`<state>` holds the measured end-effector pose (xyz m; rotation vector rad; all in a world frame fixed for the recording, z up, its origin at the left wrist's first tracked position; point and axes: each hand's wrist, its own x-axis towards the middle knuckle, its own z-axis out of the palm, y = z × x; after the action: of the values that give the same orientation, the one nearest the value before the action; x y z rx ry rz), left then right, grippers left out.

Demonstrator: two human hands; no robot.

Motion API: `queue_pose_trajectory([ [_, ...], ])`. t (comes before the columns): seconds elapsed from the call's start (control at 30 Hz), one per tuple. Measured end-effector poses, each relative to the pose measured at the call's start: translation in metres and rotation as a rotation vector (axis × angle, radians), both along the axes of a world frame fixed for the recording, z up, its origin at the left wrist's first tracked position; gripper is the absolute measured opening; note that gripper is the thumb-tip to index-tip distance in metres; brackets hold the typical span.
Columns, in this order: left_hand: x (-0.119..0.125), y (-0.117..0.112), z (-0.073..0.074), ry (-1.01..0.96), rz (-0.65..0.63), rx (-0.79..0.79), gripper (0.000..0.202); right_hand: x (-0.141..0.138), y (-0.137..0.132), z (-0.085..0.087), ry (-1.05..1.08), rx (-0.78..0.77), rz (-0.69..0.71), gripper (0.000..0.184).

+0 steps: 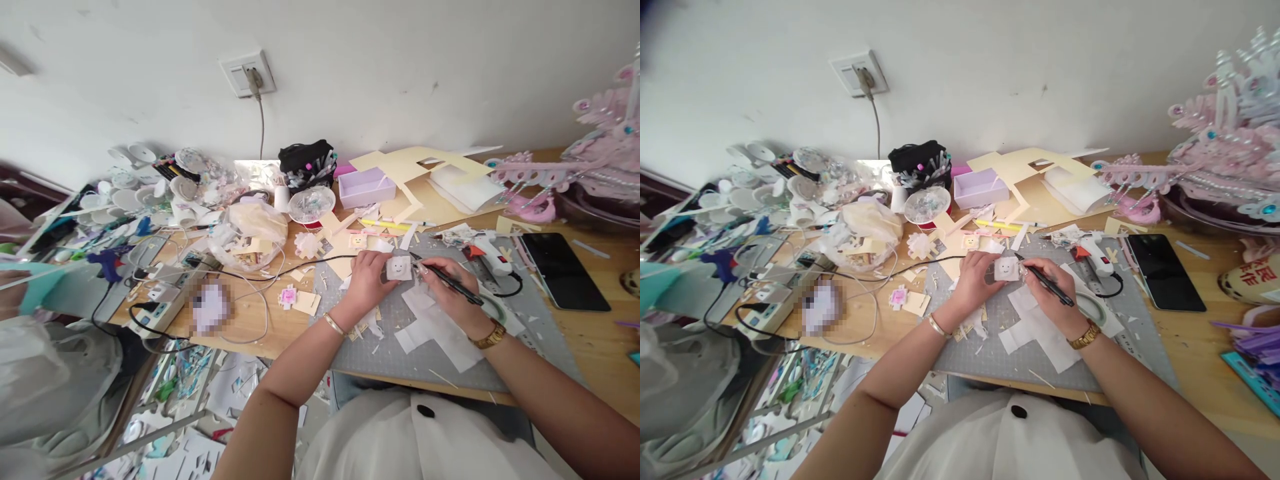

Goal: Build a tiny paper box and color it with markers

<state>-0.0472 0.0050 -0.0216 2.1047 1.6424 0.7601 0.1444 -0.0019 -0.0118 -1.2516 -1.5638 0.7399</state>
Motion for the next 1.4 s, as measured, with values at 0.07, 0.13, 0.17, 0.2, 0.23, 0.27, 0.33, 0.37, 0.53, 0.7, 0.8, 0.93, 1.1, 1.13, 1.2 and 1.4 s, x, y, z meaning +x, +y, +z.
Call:
queue_pose_trajectory([
  [0.07,0.000,-0.001,0.000,-0.022,-0.001,0.002,0.052,-0.001,-0.001,0.004,-0.005,0.025,-0.028,0.016],
  [0.13,0.000,-0.002,0.000,-0.041,0.010,-0.007,0.051,-0.002,-0.002,0.005,0.030,-0.011,-0.048,0.020],
  [0.17,0.000,-0.002,0.001,-0.047,0.018,-0.017,0.051,-0.002,-0.002,0.006,0.054,-0.045,-0.055,0.021],
  [0.2,0.000,-0.003,0.003,-0.049,0.021,-0.033,0.052,-0.002,-0.001,0.006,0.078,-0.083,-0.059,0.022],
  [0.23,0.000,-0.003,0.004,-0.048,0.024,-0.052,0.052,-0.001,-0.001,0.006,0.099,-0.118,-0.059,0.022],
  [0.27,0.000,-0.003,0.006,-0.045,0.025,-0.070,0.053,-0.001,-0.001,0.006,0.115,-0.146,-0.056,0.023],
  [0.33,0.000,-0.004,0.008,-0.036,0.028,-0.094,0.054,0.000,0.000,0.006,0.132,-0.167,-0.052,0.025],
  [0.37,-0.001,-0.004,0.009,-0.031,0.029,-0.098,0.055,0.002,0.000,0.006,0.123,-0.161,-0.050,0.025],
  [0.53,-0.002,-0.006,0.006,-0.015,0.018,-0.084,0.052,0.013,0.004,0.006,-0.287,0.081,0.021,0.023],
  [0.7,-0.004,-0.005,0.005,-0.007,0.006,-0.110,0.053,0.025,0.020,0.018,-0.775,0.169,0.150,0.041],
  [0.8,-0.005,-0.005,0.008,0.004,0.001,-0.138,0.053,0.023,0.034,0.032,-0.975,0.154,0.157,0.044],
  [0.93,-0.005,-0.006,0.011,0.021,-0.009,-0.154,0.053,0.009,0.054,0.046,-1.166,0.096,0.202,0.040],
  [1.1,-0.007,-0.004,0.010,0.024,-0.008,-0.141,0.055,-0.010,0.071,0.049,-1.264,0.048,0.226,0.039],
  [1.13,-0.007,-0.004,0.009,0.024,-0.007,-0.144,0.056,-0.013,0.073,0.049,-1.262,0.040,0.211,0.040],
  [1.2,-0.007,-0.003,0.010,0.026,-0.008,-0.157,0.057,-0.021,0.079,0.050,-1.246,0.032,0.157,0.040],
  [1.4,-0.008,-0.002,0.012,0.022,-0.010,-0.192,0.057,-0.053,0.107,0.053,-1.242,-0.036,0.181,0.035],
])
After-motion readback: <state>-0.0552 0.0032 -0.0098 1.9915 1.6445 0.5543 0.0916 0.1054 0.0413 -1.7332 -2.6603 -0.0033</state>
